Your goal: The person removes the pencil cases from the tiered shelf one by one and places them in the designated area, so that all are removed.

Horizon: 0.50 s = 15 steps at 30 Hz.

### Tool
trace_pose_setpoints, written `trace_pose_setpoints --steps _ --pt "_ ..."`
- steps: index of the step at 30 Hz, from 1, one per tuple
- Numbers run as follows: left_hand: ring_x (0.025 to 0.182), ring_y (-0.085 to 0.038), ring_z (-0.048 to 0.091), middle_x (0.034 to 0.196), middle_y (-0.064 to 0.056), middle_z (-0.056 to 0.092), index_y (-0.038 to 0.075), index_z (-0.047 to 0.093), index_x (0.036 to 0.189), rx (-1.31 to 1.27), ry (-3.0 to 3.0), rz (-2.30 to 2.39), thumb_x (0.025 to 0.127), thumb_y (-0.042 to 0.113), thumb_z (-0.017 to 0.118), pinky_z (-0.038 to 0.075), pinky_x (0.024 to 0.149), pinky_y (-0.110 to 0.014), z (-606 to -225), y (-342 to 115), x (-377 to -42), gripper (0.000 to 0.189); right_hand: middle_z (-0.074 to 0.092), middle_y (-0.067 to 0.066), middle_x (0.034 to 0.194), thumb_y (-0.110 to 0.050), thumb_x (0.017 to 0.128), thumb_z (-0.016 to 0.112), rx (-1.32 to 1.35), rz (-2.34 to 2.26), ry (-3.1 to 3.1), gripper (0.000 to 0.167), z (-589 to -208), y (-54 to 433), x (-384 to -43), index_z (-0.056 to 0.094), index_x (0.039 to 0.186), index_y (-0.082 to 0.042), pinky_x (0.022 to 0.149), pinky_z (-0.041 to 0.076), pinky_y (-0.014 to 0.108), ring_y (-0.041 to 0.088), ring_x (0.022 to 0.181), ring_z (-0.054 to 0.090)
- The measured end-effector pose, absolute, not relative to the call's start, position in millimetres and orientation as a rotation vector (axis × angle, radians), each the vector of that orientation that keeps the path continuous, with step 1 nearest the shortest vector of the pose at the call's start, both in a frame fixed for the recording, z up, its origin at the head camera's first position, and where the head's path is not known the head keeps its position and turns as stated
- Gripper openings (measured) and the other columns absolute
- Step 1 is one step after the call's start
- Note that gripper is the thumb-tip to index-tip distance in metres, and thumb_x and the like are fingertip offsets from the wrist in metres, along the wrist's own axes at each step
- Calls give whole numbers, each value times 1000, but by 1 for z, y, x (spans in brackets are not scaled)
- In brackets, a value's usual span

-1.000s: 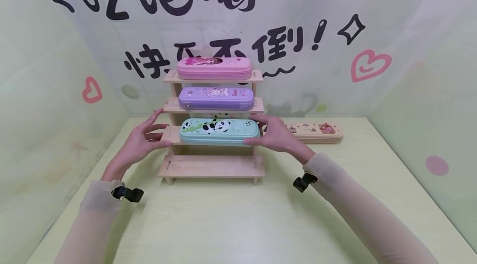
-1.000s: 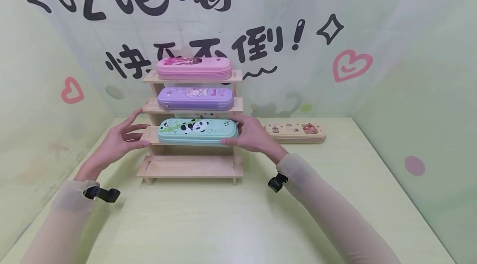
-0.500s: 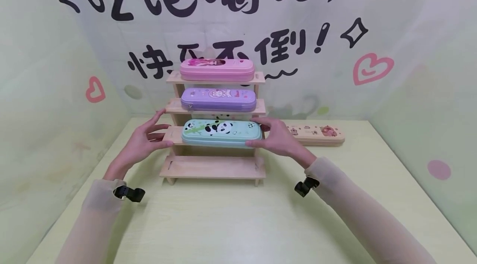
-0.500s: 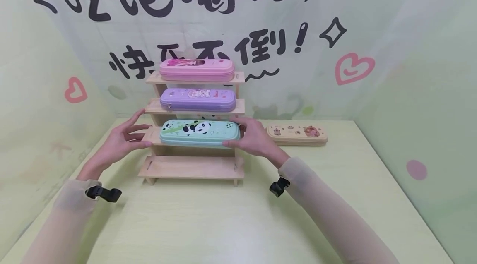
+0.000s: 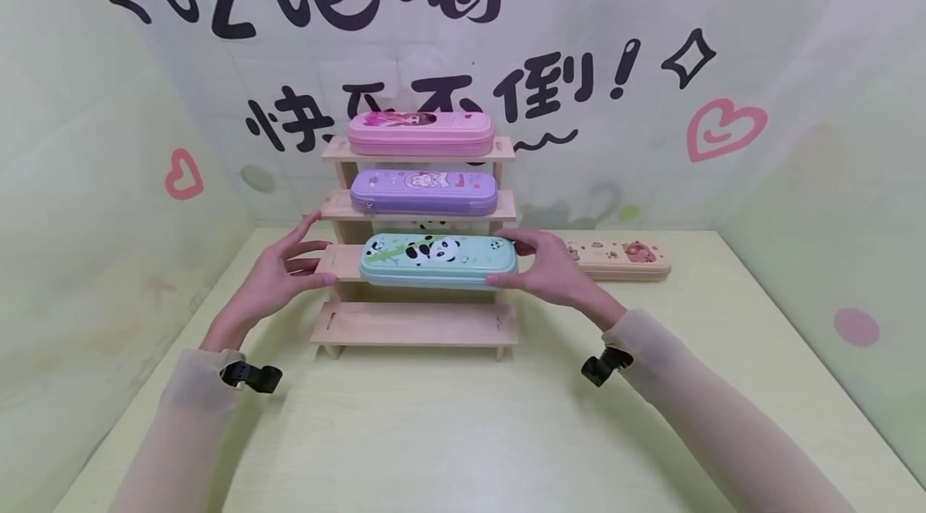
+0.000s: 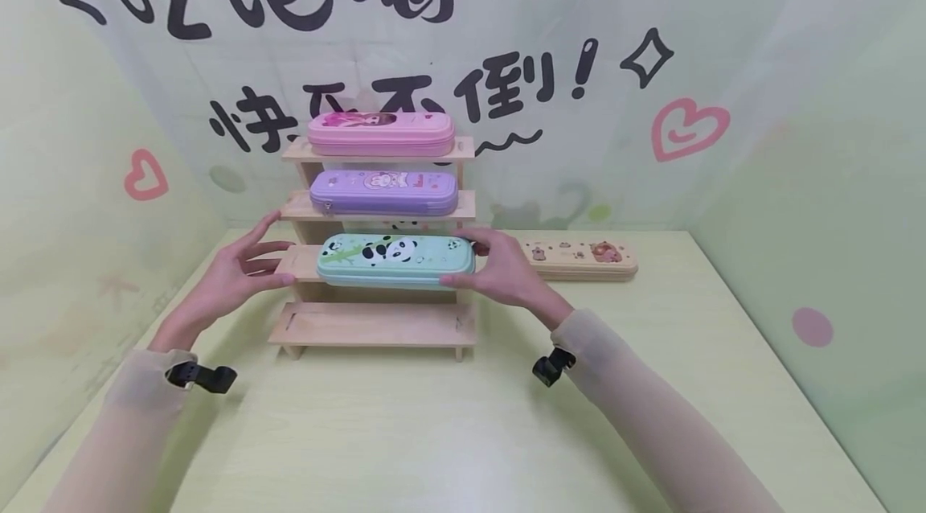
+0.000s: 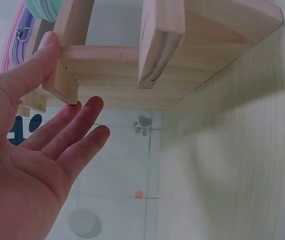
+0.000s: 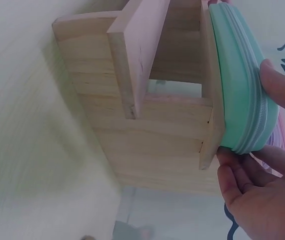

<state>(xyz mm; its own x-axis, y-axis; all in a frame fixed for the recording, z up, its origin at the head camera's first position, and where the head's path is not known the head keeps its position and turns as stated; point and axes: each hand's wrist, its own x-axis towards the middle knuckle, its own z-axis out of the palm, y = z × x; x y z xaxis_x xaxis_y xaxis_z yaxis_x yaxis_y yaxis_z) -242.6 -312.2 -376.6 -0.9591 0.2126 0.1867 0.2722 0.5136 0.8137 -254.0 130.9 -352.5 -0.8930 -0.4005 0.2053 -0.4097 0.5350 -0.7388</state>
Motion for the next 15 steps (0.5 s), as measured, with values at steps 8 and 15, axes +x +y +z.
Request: trace_pose_setpoints --steps 8,15 --pt "130 -48 58 152 -26 52 45 17 168 -432 -2690 -1451 91 17 86 55 101 -40 -377 -313 -243 107 67 13 132 -31 81 94 676 1369 -2736 75 -355 147 -247 63 145 -5 96 53 49 32 113 63" --pt "130 -49 58 152 -26 52 43 18 168 -460 -2672 -1490 92 16 85 55 92 -15 -378 -314 -245 105 67 10 131 -29 80 94 658 1362 -2715 73 -359 163 -243 64 143 -8 92 53 44 29 108 63"
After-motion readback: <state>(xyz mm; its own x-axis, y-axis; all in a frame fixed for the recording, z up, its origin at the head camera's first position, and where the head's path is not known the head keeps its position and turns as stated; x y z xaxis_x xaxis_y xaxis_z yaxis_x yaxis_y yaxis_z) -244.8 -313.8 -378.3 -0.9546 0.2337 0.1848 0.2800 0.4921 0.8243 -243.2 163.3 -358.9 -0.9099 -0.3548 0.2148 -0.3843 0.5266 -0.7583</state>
